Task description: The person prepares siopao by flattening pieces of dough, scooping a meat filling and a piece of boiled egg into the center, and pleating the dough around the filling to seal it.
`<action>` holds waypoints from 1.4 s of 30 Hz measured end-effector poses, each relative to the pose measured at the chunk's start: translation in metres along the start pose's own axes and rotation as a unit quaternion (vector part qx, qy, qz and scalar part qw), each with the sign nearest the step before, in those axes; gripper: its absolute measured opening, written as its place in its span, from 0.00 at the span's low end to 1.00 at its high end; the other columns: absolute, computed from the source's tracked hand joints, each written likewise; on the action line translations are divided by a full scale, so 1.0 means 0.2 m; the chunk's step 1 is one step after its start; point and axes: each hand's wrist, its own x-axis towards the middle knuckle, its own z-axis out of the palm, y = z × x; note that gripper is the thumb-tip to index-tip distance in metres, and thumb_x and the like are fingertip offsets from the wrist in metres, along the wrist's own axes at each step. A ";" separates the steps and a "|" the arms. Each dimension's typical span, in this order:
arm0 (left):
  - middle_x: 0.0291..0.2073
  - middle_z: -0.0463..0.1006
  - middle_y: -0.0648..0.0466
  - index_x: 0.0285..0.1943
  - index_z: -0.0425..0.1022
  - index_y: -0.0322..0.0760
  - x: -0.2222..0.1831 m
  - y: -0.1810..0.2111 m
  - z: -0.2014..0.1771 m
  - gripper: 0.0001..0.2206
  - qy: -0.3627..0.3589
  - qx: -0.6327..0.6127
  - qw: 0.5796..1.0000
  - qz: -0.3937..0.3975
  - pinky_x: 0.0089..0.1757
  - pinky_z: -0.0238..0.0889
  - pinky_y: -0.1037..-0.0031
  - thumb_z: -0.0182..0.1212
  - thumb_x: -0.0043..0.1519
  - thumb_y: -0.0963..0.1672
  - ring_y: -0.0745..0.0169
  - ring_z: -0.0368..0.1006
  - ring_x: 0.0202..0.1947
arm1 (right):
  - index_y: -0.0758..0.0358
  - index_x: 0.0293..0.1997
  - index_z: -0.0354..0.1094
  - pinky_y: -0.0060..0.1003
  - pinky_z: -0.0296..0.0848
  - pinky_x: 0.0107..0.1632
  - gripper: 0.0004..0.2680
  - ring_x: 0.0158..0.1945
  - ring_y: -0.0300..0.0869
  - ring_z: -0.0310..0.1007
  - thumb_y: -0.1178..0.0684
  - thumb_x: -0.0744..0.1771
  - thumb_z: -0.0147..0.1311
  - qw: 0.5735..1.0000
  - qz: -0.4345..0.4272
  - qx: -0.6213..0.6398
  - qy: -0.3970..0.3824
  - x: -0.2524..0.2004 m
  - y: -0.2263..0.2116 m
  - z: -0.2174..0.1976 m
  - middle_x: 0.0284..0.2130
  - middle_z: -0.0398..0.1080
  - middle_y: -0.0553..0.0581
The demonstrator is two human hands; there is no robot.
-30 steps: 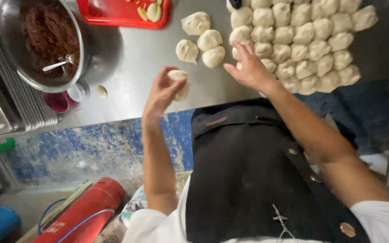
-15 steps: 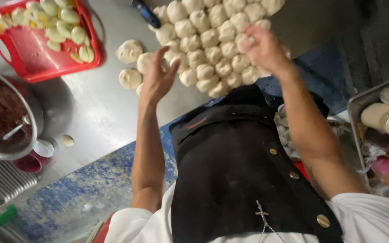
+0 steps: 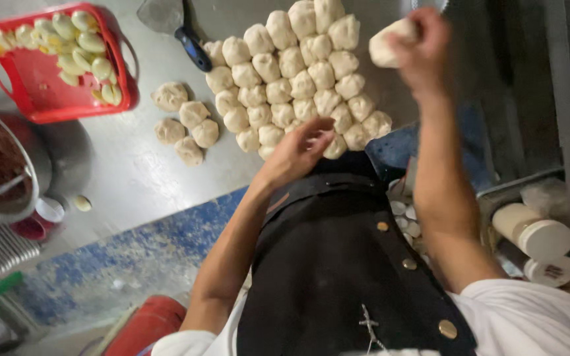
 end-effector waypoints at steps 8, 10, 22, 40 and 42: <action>0.57 0.75 0.56 0.68 0.67 0.40 0.02 0.04 -0.04 0.17 0.152 -0.296 0.940 0.070 0.46 0.69 0.79 0.55 0.70 0.45 0.70 0.72 0.48 | 0.63 0.59 0.67 0.41 0.80 0.41 0.13 0.41 0.44 0.76 0.48 0.71 0.56 0.897 0.064 0.034 -0.435 0.05 -0.98 0.19 0.47 0.71 0.61; 0.48 0.78 0.51 0.64 0.76 0.31 0.00 -0.09 -0.11 0.14 0.239 -0.175 0.953 0.058 0.45 0.69 0.80 0.56 0.75 0.45 0.70 0.71 0.45 | 0.69 0.68 0.56 0.43 0.79 0.43 0.21 0.45 0.45 0.77 0.47 0.70 0.55 0.900 -0.065 0.095 -0.420 0.07 -0.96 0.24 0.60 0.63 0.66; 0.47 0.76 0.49 0.68 0.61 0.35 -0.84 -0.79 -0.44 0.29 0.507 -0.422 0.749 -0.067 0.42 0.77 0.70 0.48 0.53 0.38 0.60 0.77 0.44 | 0.67 0.56 0.65 0.47 0.75 0.54 0.12 0.51 0.51 0.73 0.55 0.71 0.63 0.976 -0.060 -0.096 -0.184 0.34 0.22 0.64 0.46 0.72 0.63; 0.62 0.74 0.44 0.68 0.68 0.34 -0.50 -0.86 -1.21 0.18 0.450 0.083 0.883 0.098 0.63 0.64 0.63 0.59 0.73 0.47 0.49 0.70 0.64 | 0.60 0.61 0.61 0.38 0.76 0.55 0.14 0.53 0.41 0.68 0.54 0.72 0.65 0.980 0.022 0.063 -0.189 -0.43 -1.05 0.53 0.53 0.65 0.54; 0.61 0.74 0.44 0.66 0.71 0.34 -0.52 -0.88 -1.11 0.16 0.442 0.097 0.890 0.057 0.60 0.65 0.64 0.57 0.72 0.46 0.50 0.71 0.61 | 0.63 0.61 0.64 0.41 0.77 0.52 0.14 0.50 0.44 0.70 0.52 0.71 0.62 0.956 0.001 0.034 -0.290 -0.60 -1.02 0.89 0.53 0.66 0.58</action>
